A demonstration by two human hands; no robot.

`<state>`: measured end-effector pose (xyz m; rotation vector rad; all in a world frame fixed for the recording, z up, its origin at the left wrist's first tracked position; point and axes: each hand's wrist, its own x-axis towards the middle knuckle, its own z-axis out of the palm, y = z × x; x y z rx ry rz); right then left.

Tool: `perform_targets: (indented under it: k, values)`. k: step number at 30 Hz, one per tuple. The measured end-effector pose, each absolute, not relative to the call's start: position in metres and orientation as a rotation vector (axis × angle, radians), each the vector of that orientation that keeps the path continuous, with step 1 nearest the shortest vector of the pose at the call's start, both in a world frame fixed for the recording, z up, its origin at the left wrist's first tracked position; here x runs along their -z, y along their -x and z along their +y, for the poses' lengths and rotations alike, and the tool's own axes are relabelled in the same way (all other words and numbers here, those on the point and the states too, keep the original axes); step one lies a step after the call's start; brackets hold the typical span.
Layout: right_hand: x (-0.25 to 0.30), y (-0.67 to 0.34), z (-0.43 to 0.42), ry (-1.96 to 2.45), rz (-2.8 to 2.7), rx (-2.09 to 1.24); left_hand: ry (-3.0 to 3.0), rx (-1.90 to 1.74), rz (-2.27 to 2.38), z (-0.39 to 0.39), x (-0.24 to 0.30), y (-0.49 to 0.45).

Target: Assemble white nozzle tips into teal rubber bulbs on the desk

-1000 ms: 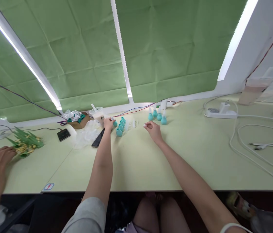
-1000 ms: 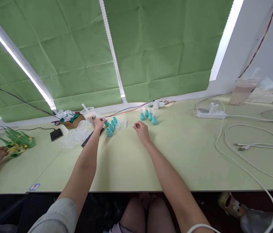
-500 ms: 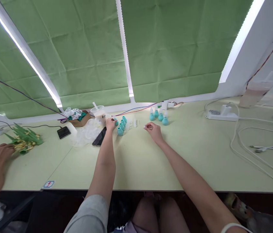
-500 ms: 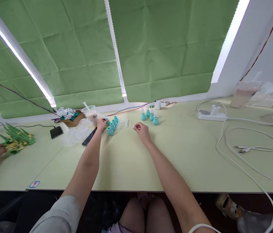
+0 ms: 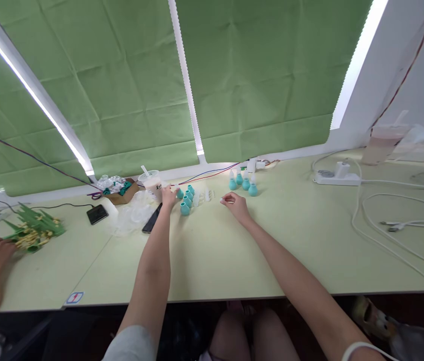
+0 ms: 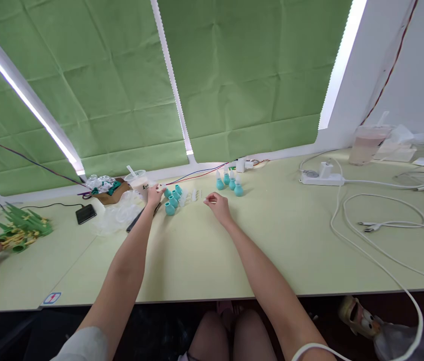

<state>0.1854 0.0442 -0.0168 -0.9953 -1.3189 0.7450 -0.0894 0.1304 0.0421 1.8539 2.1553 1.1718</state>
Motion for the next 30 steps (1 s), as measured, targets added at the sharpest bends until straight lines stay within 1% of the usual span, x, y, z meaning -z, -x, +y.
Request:
perform_targets:
  k: [1, 3, 4, 5, 8, 9, 11, 16, 23, 30]
  values:
    - [0.015, -0.185, 0.044, 0.988, -1.279, -0.772, -1.855, -1.250, 2.159, 0.122, -0.051, 0.085]
    - [0.012, -0.185, 0.043, 0.965, -1.204, -0.827, -1.880, -1.618, 2.095, 0.098, -0.066, 0.068]
    - [0.011, -0.185, 0.042, 0.949, -1.169, -0.862, -1.934, -1.736, 2.027, 0.084, -0.070, 0.055]
    - [0.010, -0.184, 0.042, 0.931, -1.138, -0.904, -2.046, -1.741, 1.914, 0.070, -0.072, 0.040]
    - [0.008, -0.182, 0.038, 0.904, -1.083, -1.029, -2.394, -1.381, 1.580, 0.032, -0.059, -0.010]
    - [0.008, -0.182, 0.037, 0.908, -1.087, -1.052, -2.462, -1.250, 1.518, 0.024, -0.050, -0.025]
    - [0.008, -0.182, 0.034, 0.931, -1.114, -1.071, -2.451, -1.125, 1.483, 0.016, -0.029, -0.046]
    - [0.009, -0.186, 0.031, 0.992, -1.126, -1.074, -2.221, -1.171, 1.529, 0.023, 0.001, -0.054]
    - [0.008, -0.183, 0.031, 1.014, -1.248, -1.044, -2.181, -1.103, 1.564, 0.023, 0.002, -0.043]
    - [0.008, -0.185, 0.034, 1.104, -1.250, -0.914, -2.246, -1.111, 1.621, 0.023, 0.004, -0.046]
